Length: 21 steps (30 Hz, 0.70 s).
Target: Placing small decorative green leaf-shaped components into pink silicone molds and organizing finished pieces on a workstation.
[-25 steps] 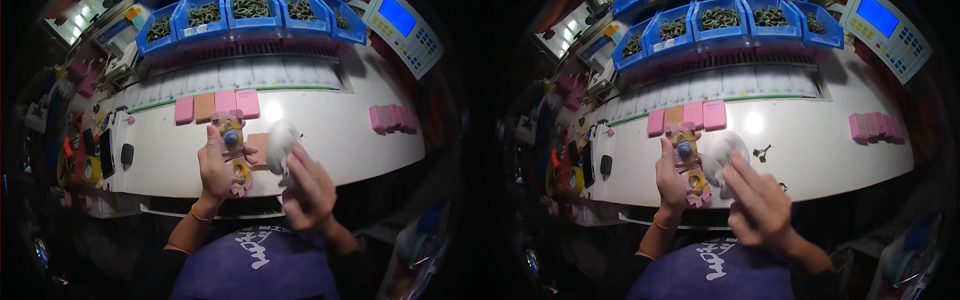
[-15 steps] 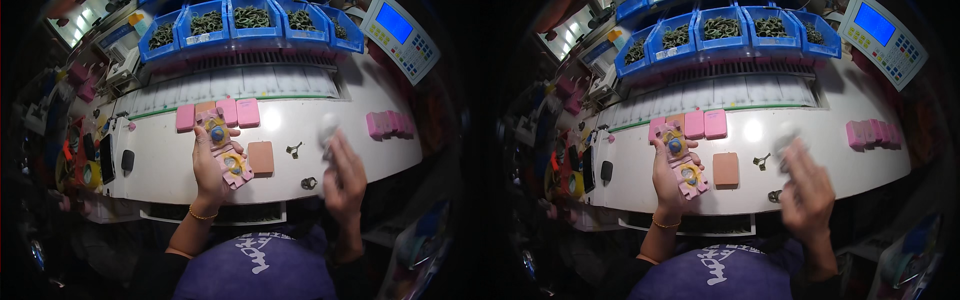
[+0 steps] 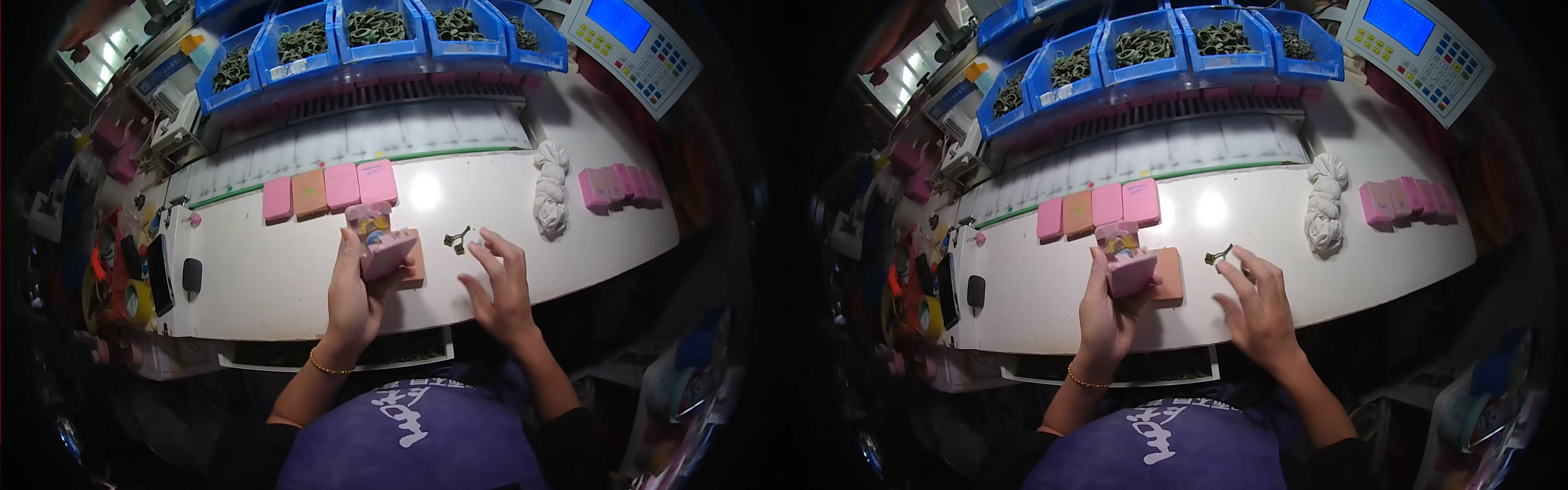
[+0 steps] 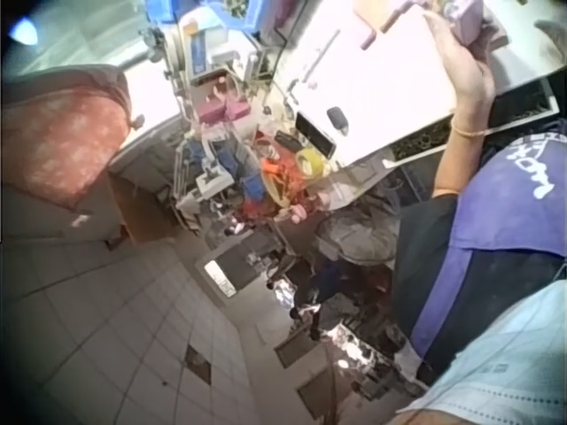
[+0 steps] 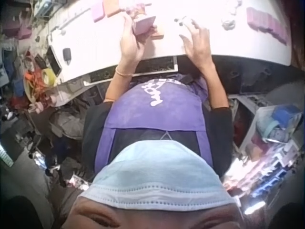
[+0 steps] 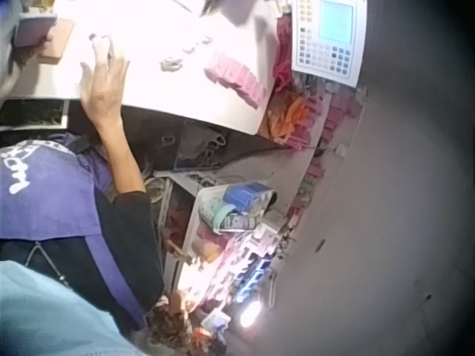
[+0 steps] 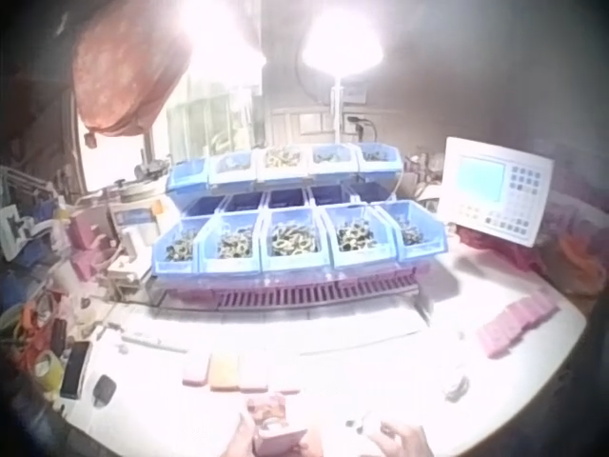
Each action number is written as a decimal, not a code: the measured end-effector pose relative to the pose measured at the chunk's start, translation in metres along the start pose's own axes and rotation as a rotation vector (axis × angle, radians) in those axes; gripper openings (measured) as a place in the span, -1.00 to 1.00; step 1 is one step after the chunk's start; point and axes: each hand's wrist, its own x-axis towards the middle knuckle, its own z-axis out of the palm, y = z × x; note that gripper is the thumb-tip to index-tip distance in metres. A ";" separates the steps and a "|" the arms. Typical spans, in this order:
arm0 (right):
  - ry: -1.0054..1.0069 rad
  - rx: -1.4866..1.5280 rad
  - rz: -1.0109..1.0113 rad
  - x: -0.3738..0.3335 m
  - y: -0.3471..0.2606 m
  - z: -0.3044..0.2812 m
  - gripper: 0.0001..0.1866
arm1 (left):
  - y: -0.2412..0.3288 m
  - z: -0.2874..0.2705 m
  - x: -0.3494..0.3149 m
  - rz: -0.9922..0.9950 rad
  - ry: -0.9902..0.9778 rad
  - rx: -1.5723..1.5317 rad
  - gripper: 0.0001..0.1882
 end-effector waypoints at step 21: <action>0.239 0.078 -0.252 0.043 -0.036 -0.017 -0.51 | -0.002 -0.002 -0.022 0.236 -0.544 0.611 -0.45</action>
